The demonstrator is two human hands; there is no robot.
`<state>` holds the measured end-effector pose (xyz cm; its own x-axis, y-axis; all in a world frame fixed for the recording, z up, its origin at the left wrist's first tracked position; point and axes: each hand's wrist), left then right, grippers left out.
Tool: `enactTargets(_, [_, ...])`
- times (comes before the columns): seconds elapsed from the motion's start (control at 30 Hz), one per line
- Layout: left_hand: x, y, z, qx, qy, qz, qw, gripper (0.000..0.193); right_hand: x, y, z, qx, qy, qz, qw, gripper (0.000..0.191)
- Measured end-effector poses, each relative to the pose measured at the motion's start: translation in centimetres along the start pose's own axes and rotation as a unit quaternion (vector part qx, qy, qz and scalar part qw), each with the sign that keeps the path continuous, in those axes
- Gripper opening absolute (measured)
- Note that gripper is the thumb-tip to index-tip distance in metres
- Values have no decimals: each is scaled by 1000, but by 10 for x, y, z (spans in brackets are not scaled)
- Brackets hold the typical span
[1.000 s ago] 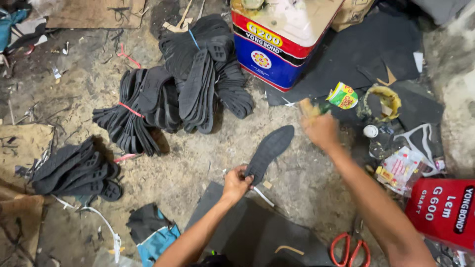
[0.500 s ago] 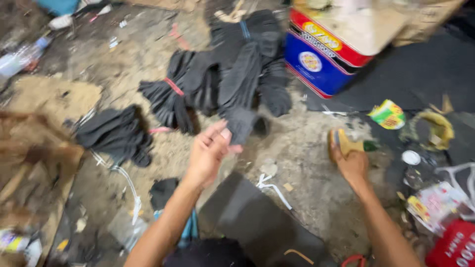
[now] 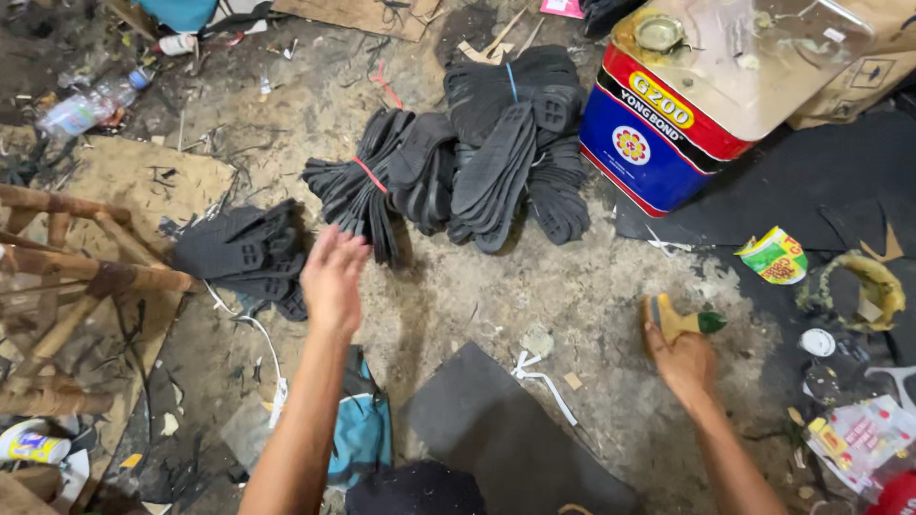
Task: The person applies glue to black shoe soles using a brush. They repeatedly dip the brush into a container and spread the adhesive over the surface of each sole, then place the treated sole onto a pile.
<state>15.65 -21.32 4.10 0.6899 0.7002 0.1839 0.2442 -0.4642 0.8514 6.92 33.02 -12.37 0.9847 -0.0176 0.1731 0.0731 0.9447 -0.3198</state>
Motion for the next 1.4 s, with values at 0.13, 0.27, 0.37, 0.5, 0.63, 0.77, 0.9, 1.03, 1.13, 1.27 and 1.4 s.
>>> enactTargets(0.13, [-21, -54, -77, -176, -230, -55, 956, 36, 6, -10, 4, -6, 39, 30, 999, 61])
enactTargets(0.27, [-71, -78, -180, -475, -313, -225, 791, 34, 5, -10, 6, -9, 23, -4, 1000, 63])
enactTargets(0.37, [-99, -90, -239, -580, -293, -232, 724, 32, 6, -3, 1, 0, 36, -6, 999, 62])
enactTargets(0.5, [-117, -110, -287, -658, -227, -208, 688, 38, 12, 6, -4, -11, 32, -27, 999, 62])
enactTargets(0.63, [-120, -124, -312, -735, -165, -225, 618, 55, 20, 6, 3, -36, 121, 43, 991, 53])
enactTargets(0.77, [-120, -125, -319, -723, -158, -98, 666, 60, 24, -1, 18, -92, 122, 73, 986, 41])
enactTargets(0.9, [-123, -123, -310, -691, -168, -11, 703, 72, 26, -4, 24, -111, 96, 27, 989, 41])
enactTargets(1.03, [-123, -125, -295, -712, -165, -54, 681, 63, 25, -2, 20, -73, 105, 24, 991, 42])
enactTargets(1.13, [-115, -124, -284, -701, -198, -109, 677, 61, 22, 1, 16, -58, 63, -32, 996, 48])
enactTargets(1.27, [-95, -117, -269, -638, -157, -125, 743, 94, 23, 3, 14, -83, 59, -61, 993, 52])
enactTargets(1.4, [-41, -103, -252, -431, -264, -132, 853, 95, 26, 3, 13, -86, 77, -37, 993, 51])
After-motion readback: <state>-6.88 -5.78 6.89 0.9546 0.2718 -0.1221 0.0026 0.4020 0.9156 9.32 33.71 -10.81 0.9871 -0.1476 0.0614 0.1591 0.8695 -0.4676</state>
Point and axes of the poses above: each hand's wrist, its own x-axis away from the middle knuckle, its own z-axis out of the back of the hand, y = z × x, and after that the axes turned 4 degrees about x, right-handed
